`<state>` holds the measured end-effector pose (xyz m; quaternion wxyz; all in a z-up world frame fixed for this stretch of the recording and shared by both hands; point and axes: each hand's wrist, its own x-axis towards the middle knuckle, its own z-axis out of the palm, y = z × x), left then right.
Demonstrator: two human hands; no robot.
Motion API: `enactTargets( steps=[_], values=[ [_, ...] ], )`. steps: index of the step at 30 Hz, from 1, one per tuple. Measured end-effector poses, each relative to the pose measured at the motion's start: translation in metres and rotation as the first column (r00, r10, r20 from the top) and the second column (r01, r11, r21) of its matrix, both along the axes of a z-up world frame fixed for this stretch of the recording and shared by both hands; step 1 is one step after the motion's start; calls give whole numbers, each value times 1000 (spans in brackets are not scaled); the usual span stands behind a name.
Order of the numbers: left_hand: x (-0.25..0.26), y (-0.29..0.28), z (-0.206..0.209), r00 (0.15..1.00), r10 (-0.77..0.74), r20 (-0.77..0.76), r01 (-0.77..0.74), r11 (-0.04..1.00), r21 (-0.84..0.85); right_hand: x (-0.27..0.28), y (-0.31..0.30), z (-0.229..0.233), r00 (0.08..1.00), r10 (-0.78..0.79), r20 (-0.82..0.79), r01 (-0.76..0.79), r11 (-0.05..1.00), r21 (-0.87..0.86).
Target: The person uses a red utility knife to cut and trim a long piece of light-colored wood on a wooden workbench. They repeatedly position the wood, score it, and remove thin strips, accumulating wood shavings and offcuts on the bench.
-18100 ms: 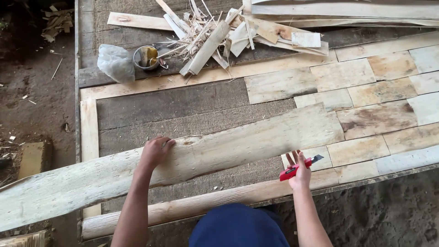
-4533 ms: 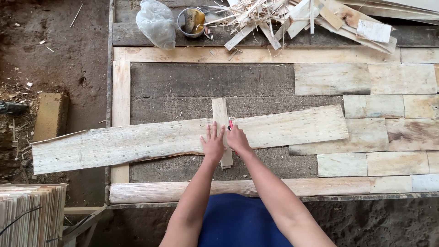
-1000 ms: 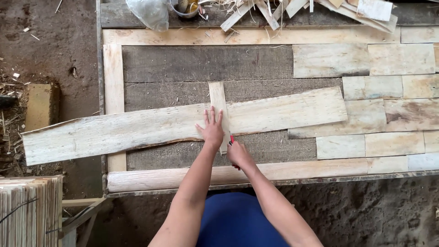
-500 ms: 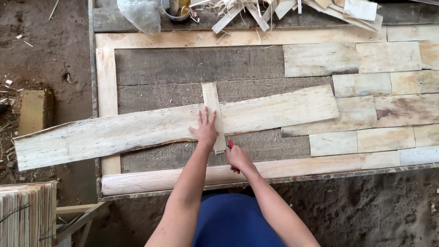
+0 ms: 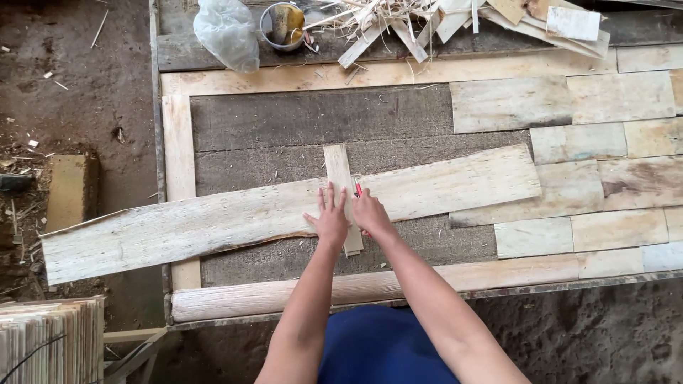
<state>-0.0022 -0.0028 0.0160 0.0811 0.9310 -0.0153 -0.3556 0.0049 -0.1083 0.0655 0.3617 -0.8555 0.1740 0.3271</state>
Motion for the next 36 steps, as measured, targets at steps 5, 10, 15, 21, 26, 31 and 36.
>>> enactTargets(
  steps=[5,10,15,21,26,31,36],
  values=[
    [-2,2,8,1000,-9,20,9,1000,-9,16,-1,-30,998,56,-1,-56,998,-29],
    [1,2,7,1000,-8,20,8,1000,-15,19,6,-16,999,40,-35,-41,999,-32],
    [0,2,2,1000,-3,29,4,1000,-18,22,11,-14,996,53,-72,-56,997,-45],
    [0,1,-8,999,7,35,-6,1000,-22,21,7,-33,990,58,-126,-69,995,-79],
    [-1,0,-20,999,31,33,-30,999,-41,-7,5,-23,987,4,-163,-8,1000,-26],
    [-3,-2,-27,999,23,44,-23,1000,-19,-34,4,-14,976,57,-210,-75,994,-79],
    [1,-1,-25,998,13,54,-13,1000,-2,-52,9,21,977,50,-208,-62,997,-48]
  ],
)
